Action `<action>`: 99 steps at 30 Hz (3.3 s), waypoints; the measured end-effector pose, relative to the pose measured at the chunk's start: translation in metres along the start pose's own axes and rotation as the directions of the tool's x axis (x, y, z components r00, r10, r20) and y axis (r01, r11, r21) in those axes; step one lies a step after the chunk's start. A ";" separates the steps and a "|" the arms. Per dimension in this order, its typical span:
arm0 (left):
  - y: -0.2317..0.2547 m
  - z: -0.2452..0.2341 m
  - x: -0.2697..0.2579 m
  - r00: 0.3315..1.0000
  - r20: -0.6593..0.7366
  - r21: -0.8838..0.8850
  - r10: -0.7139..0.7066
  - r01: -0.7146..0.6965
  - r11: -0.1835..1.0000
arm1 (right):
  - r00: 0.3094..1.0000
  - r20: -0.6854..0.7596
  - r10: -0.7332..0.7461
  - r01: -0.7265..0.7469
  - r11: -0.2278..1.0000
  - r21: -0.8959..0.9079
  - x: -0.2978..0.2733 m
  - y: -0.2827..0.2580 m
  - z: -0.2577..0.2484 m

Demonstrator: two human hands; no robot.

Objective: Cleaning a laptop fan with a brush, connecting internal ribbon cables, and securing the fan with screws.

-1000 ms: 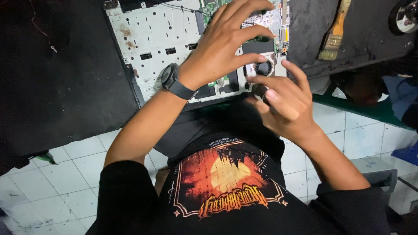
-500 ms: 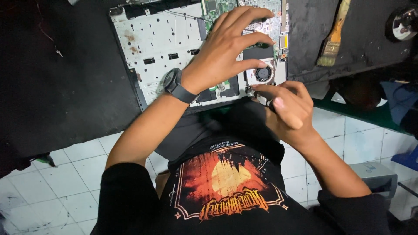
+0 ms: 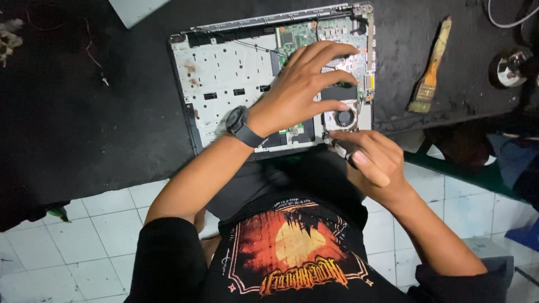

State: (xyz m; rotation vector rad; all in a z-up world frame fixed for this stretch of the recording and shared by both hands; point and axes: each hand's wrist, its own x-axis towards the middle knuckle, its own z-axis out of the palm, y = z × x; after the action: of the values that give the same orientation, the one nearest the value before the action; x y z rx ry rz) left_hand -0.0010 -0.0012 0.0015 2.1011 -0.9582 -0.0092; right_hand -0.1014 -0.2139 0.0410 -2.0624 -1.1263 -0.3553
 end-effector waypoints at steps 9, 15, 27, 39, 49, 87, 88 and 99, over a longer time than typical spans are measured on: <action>0.001 0.001 0.001 1.000 -0.014 0.002 -0.006 0.006 1.000 | 0.996 -0.089 -0.011 0.002 0.995 -0.100 -0.001 0.001 0.007; 0.003 -0.002 0.001 1.000 -0.003 -0.012 -0.007 0.007 1.000 | 0.993 -0.037 0.115 -0.115 0.993 -0.005 -0.008 -0.003 0.003; 0.001 0.001 0.001 1.000 0.001 -0.007 -0.017 0.017 1.000 | 0.995 -0.027 0.096 -0.098 0.992 -0.079 -0.007 0.001 0.006; 0.019 -0.047 0.000 0.979 -0.191 -0.116 -0.065 0.044 0.992 | 0.978 -0.083 0.192 -0.162 0.945 0.286 -0.021 0.007 0.007; 0.002 -0.183 -0.123 0.825 -0.461 0.240 -0.327 0.471 0.849 | 0.659 -0.111 0.744 -0.717 0.665 0.209 -0.016 0.038 -0.062; -0.047 -0.186 -0.204 0.673 -0.494 0.262 -0.551 0.719 0.644 | 0.977 0.156 0.146 -0.057 0.882 -0.467 -0.013 0.008 0.032; -0.047 -0.187 -0.204 0.679 -0.494 0.262 -0.543 0.711 0.652 | 0.972 0.159 0.175 -0.089 0.894 -0.439 -0.014 0.007 0.033; -0.045 -0.187 -0.214 0.726 -0.582 0.320 -0.367 0.619 0.717 | 0.970 0.091 0.225 -0.182 0.922 -0.343 -0.011 0.004 0.037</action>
State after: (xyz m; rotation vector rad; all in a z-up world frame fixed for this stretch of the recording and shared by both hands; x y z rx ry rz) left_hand -0.0669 0.2773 0.0327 2.6043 -0.0289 0.5125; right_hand -0.1080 -0.1952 0.0077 -2.5088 -0.9615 -0.3297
